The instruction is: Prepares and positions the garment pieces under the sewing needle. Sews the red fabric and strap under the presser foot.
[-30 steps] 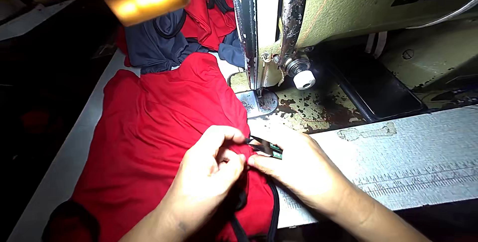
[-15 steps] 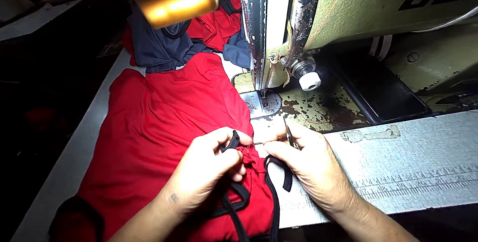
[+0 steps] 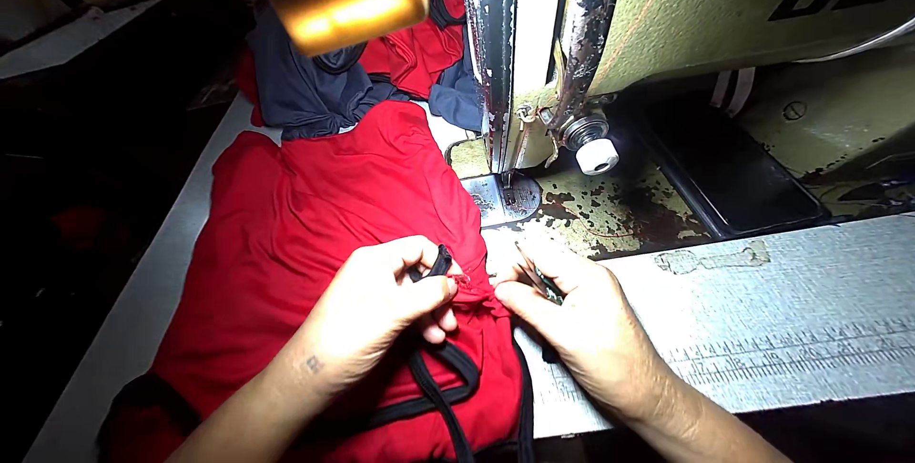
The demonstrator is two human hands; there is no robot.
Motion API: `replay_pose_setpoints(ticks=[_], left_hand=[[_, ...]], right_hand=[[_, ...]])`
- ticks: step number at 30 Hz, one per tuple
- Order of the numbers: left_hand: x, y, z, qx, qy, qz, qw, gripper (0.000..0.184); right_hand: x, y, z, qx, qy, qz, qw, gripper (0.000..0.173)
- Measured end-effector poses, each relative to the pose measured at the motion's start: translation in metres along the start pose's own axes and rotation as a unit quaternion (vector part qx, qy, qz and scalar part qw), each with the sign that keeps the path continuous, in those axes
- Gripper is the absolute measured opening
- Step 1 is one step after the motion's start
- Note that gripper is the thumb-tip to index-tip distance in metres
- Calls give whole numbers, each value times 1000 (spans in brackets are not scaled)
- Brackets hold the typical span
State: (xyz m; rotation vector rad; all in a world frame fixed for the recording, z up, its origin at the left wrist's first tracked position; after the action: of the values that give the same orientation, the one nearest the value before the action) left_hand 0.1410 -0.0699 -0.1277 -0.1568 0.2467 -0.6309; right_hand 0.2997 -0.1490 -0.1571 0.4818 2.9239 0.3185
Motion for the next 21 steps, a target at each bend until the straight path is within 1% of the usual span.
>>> replay_pose_setpoints(ticks=[2,7,9,11,14,16,18,19,21], left_hand=[[1,-1,0,-5,-16,-10,1000,11],[15,-3,-3,-2,-61,-46,997,10],[17,-3,-5,-2,-68,-46,997,9],[16,-2,-6,-9,-40,-40,998,8],[12,0,-7,-14,12,-45,999,7],[13,1,-9,-25,-11,-61,998,9],[13,2,-11,-41,-65,-73,994,12],[13,1,-12,-48,-87,-76,992,14],[11,1,-13,-59,-113,-74,989,16]], right_hand=[[0,0,0,3,0,0,1000,5],[3,0,-6,-42,-12,-6,999,10],[4,0,-5,-35,-21,-13,999,6],[3,0,-2,-7,10,-7,1000,3],[1,2,-3,3,36,-2,999,5],[1,2,-3,0,37,-2,999,5],[1,3,-3,3,54,-2,999,6],[1,3,-2,9,65,-9,998,8],[-1,3,-1,32,71,-34,996,21]])
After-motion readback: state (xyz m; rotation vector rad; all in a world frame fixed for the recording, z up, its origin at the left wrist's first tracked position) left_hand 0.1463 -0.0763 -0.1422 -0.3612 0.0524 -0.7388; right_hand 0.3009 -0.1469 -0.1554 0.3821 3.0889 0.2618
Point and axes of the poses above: each hand's wrist, its own y-axis towards the middle knuckle, its own x-axis out of the palm, z = x × y, the point moved 7 cm from there along y, towards the middle knuckle, and after that the axes turned 2 degrees about -x, right-handed, at the moved point
